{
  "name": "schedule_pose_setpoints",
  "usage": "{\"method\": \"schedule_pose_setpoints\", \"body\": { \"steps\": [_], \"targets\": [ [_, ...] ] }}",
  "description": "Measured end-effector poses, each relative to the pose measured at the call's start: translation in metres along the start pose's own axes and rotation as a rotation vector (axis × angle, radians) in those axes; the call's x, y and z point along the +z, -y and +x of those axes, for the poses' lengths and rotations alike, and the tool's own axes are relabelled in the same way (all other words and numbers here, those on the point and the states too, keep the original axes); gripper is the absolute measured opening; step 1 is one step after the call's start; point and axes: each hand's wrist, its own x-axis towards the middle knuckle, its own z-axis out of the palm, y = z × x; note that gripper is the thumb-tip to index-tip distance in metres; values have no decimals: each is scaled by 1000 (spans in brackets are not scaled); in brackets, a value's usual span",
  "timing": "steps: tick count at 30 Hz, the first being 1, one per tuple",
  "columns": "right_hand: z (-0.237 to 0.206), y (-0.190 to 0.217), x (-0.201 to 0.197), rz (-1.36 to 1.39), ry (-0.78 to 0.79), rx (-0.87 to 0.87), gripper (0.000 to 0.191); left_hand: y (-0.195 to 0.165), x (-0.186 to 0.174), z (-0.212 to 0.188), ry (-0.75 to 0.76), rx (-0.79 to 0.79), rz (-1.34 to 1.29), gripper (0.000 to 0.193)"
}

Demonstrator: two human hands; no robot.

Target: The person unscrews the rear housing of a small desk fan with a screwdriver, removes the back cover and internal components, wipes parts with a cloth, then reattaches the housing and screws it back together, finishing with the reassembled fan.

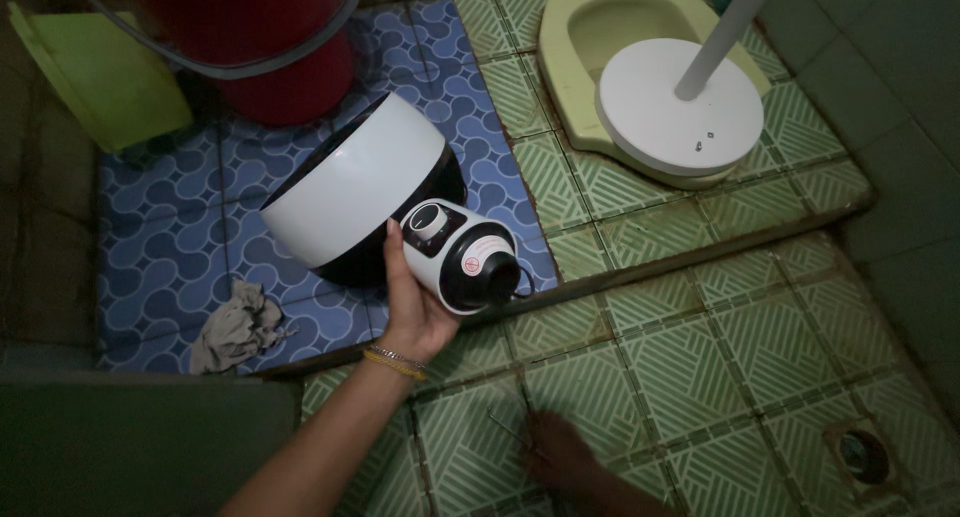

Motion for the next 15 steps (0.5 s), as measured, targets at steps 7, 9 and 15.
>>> {"method": "schedule_pose_setpoints", "body": {
  "steps": [7,9,15],
  "targets": [
    [38,26,14,-36,-85,-132,27,1,-5,3,34,28,-30,68],
    [39,28,13,-49,-20,-112,35,2,-5,3,29,24,-43,68],
    [41,34,7,-127,103,-10,48,1,-4,3,-7,-11,-48,71]
  ]
}}
